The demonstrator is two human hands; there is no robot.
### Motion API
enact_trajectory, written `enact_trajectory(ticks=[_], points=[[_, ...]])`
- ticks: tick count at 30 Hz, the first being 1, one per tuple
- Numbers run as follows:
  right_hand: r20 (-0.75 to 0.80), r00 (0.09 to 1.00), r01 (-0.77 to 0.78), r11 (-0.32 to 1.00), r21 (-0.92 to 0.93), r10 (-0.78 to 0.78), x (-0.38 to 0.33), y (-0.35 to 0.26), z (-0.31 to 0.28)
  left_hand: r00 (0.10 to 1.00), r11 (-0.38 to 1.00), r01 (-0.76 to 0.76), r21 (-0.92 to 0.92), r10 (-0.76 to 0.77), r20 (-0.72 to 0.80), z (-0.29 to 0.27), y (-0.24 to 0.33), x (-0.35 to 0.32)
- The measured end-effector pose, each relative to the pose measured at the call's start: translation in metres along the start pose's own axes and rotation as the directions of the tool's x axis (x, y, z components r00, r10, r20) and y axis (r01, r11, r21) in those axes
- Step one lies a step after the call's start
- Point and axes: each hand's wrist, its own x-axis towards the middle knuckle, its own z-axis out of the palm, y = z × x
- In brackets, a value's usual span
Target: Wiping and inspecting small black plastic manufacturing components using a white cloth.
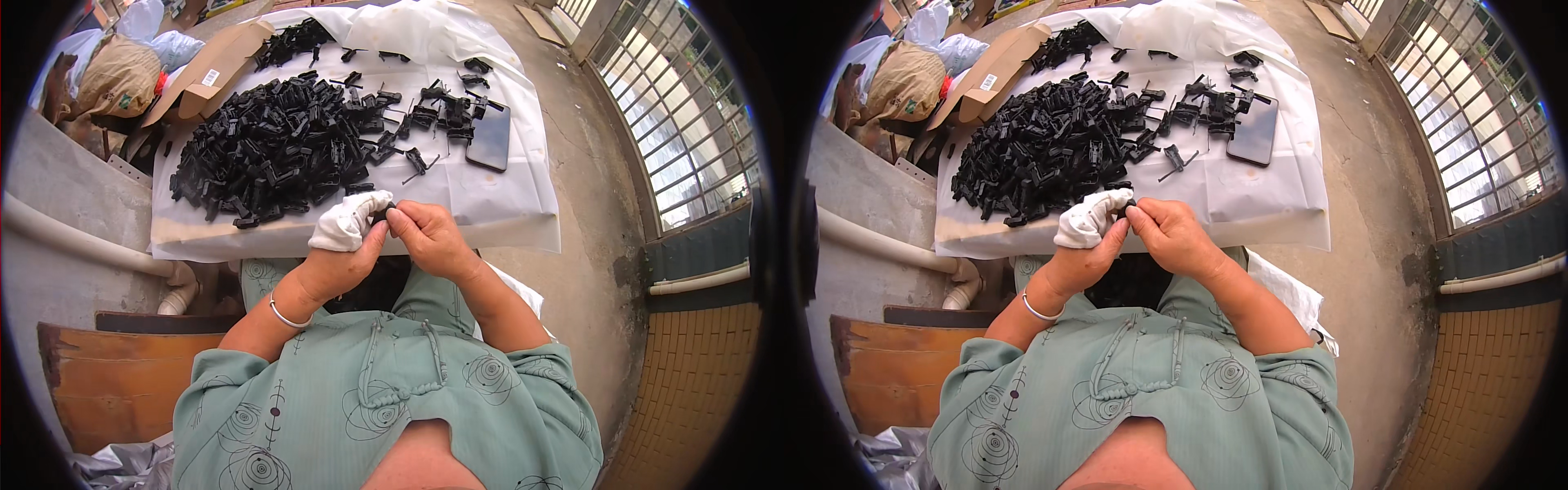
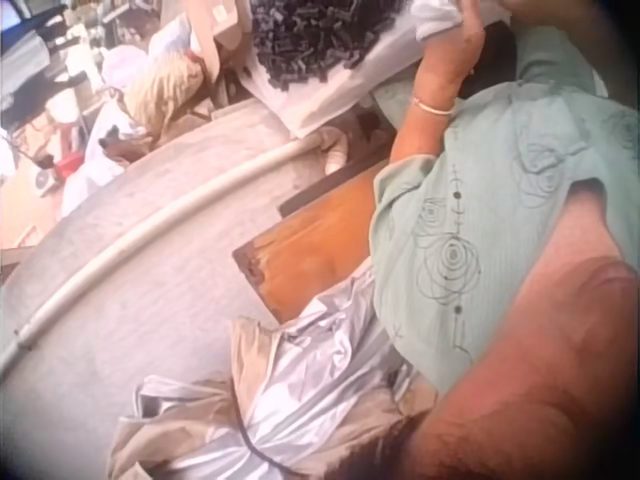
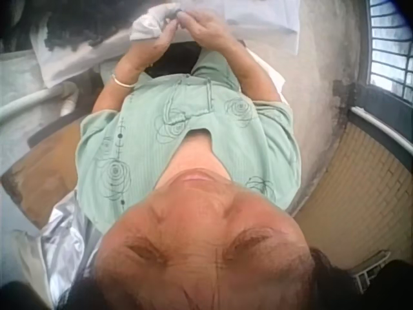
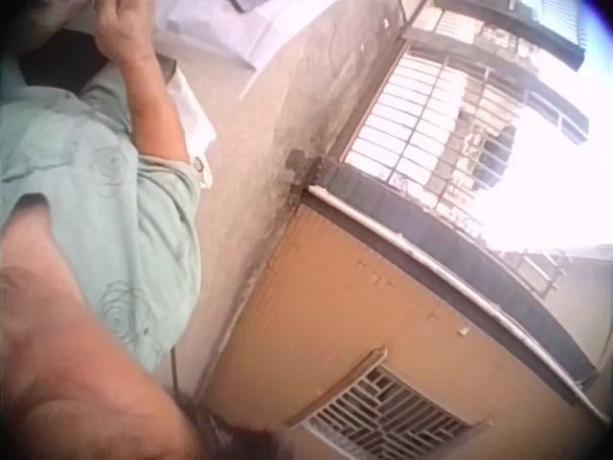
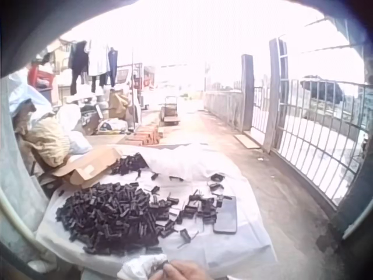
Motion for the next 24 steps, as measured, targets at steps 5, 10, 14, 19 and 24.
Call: enact_trajectory(ticks=[5,10,14,19,24], points=[[-0.225,0.974,0.024,0.998,0.051,-0.012,-0.004,0.022,0.023,0.994,0.931,-0.103,0.35,0.09,0.055,0.007,-0.006,-0.007],[-0.245,0.969,0.025,0.999,0.022,-0.019,-0.005,0.026,0.023,0.984,0.878,-0.18,0.443,0.167,0.068,0.012,-0.01,-0.007],[-0.296,0.954,0.07,0.994,0.089,-0.041,-0.007,0.012,0.007,0.995,0.956,0.086,-0.28,-0.096,-0.023,0.012,-0.015,0.008],[-0.083,0.993,0.078,0.995,-0.061,-0.082,-0.016,0.018,-0.008,0.932,0.754,0.357,-0.552,-0.33,0.151,-0.006,-0.006,0.015],[-0.185,0.939,0.262,0.95,-0.168,-0.291,-0.011,0.013,-0.013,0.934,0.907,0.337,-0.251,-0.29,0.209,0.001,0.004,0.008]])
